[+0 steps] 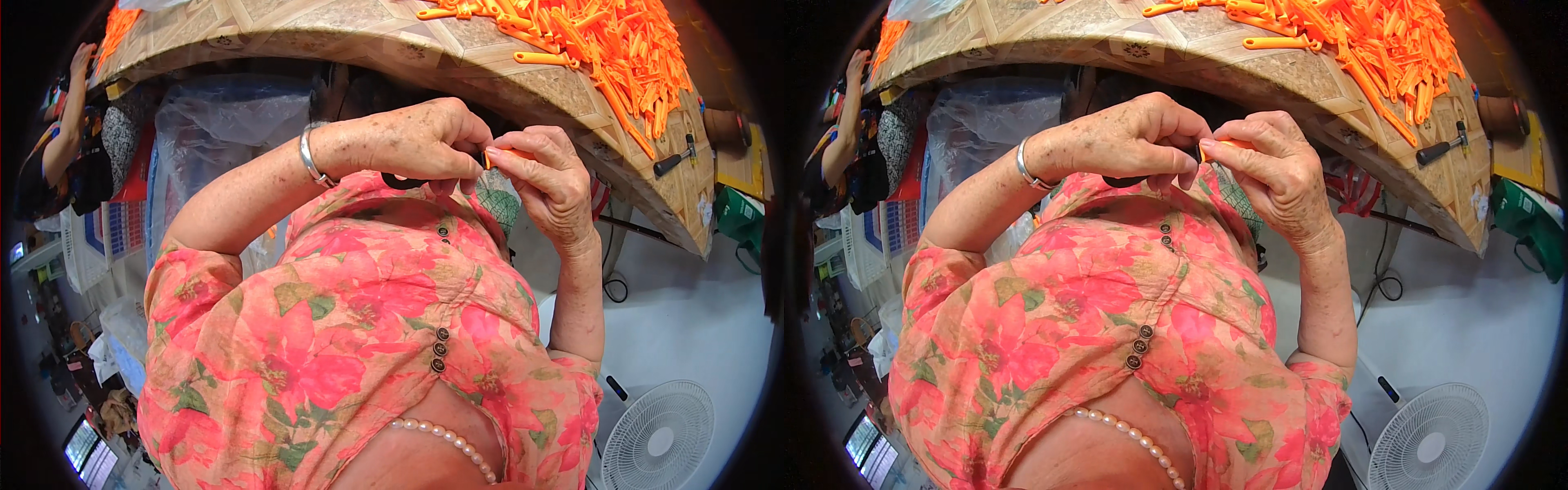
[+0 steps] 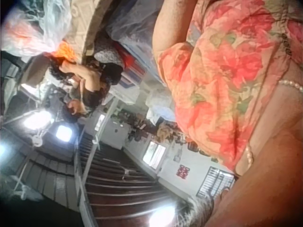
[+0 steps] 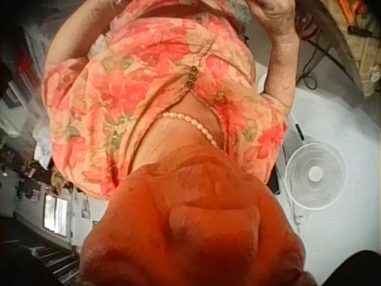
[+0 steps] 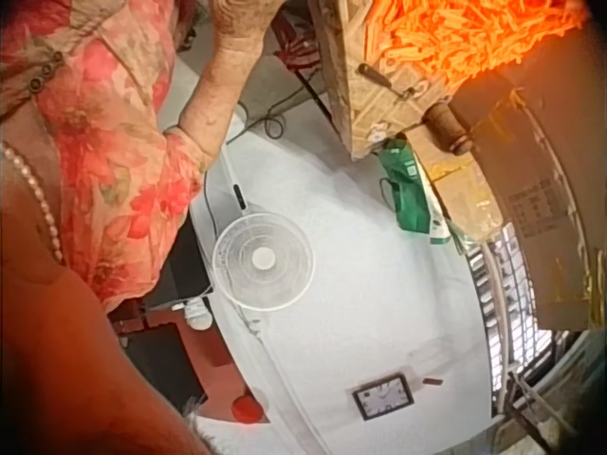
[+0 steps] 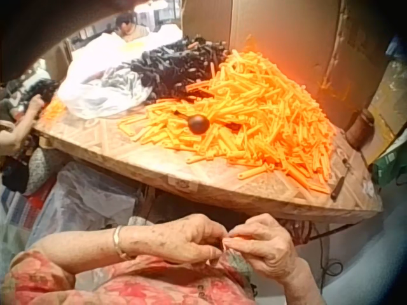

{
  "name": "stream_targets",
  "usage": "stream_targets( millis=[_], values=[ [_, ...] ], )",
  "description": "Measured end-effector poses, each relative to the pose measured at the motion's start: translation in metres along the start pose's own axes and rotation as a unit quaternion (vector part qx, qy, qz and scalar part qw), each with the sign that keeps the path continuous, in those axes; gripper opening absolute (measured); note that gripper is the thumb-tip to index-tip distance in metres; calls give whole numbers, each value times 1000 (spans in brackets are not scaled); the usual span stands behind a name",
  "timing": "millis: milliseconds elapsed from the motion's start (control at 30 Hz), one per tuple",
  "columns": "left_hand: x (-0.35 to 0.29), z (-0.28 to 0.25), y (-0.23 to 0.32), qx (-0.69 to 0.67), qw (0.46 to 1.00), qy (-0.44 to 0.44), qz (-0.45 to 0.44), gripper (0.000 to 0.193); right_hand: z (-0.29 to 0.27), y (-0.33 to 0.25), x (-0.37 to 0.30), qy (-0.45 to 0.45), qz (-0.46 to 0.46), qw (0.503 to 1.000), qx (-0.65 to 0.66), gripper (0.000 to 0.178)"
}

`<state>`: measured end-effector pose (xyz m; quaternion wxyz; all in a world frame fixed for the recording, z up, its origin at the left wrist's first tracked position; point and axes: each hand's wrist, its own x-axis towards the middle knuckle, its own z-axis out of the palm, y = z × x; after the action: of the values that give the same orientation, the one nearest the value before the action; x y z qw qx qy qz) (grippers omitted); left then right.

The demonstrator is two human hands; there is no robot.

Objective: The person repeatedly picks up small orange plastic tubes and a black plastic component, inserts the tube into the component, and uses a hammer to tap the assembly together. The finished units are placed on a wooden table alongside a large pile of similar orange parts.

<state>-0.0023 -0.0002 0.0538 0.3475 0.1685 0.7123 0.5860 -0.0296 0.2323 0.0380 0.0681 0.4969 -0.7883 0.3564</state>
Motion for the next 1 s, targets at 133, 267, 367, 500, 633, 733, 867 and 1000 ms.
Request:
stream_targets(
  millis=[133,267,367,500,633,733,867,1000],
  values=[
    [0,1,-9,29,999,24,38,19,8,-3,0,19,-11,1000,-12,37],
    [-1,3,-19,160,976,81,124,21,9,-8,1,16,39,998,53,30],
    [-2,4,-18,266,941,127,167,18,11,-18,4,14,157,980,117,21],
    [0,5,-27,327,908,169,201,17,8,-19,8,-47,236,965,108,18],
    [-1,3,-33,348,897,170,214,17,3,-12,7,-110,256,951,135,22],
    [-2,-1,-36,354,895,156,221,18,-1,-7,5,-135,267,946,127,23],
    [-4,-2,-33,342,902,137,225,19,-1,-8,4,-142,277,933,180,22],
    [-5,1,-30,352,893,138,245,20,-1,-9,5,-131,316,910,233,18]
  ],
)
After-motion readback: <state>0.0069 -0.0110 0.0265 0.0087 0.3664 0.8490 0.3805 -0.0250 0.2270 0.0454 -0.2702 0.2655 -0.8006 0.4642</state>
